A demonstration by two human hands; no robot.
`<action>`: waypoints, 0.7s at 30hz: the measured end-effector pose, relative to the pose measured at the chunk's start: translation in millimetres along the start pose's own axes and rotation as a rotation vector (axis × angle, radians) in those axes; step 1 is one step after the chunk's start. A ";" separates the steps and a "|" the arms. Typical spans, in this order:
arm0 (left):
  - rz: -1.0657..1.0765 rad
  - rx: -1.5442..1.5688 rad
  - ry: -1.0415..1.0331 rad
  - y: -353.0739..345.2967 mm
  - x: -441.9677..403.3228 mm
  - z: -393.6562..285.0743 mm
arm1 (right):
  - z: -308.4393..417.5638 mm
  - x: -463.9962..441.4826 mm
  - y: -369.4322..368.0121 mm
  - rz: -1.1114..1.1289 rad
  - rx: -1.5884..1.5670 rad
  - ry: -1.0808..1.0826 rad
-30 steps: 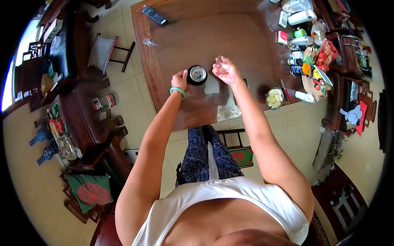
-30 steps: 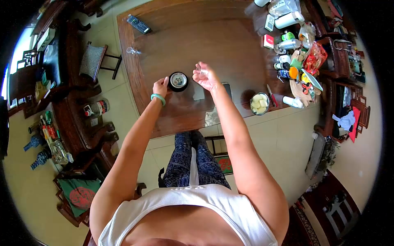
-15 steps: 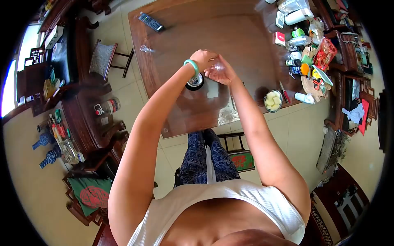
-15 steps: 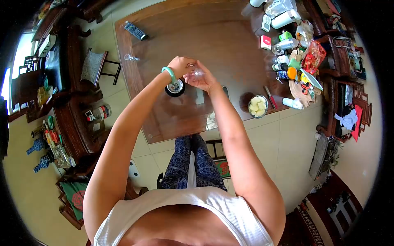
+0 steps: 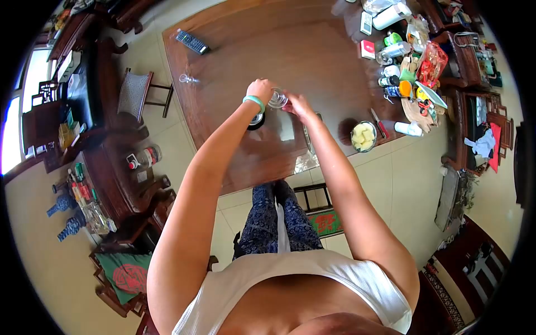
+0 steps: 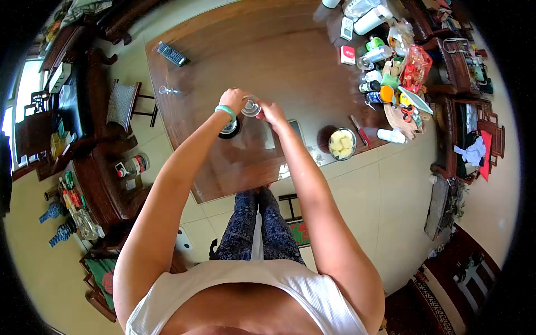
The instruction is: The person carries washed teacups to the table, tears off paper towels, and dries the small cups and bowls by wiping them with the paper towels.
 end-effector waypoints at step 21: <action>0.028 0.083 0.160 -41.6 -0.5 7.4 | -32.3 -5.3 4.2 -0.086 0.473 0.053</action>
Point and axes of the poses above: each hand's wrist, its own x-axis away from the middle knuckle, its own y-axis out of the back of the hand, z = x × y, the point moved 3 cm from there along -x, towards the middle knuckle, and after that the axes turned 12 degrees about z, right-handed, at the moved point
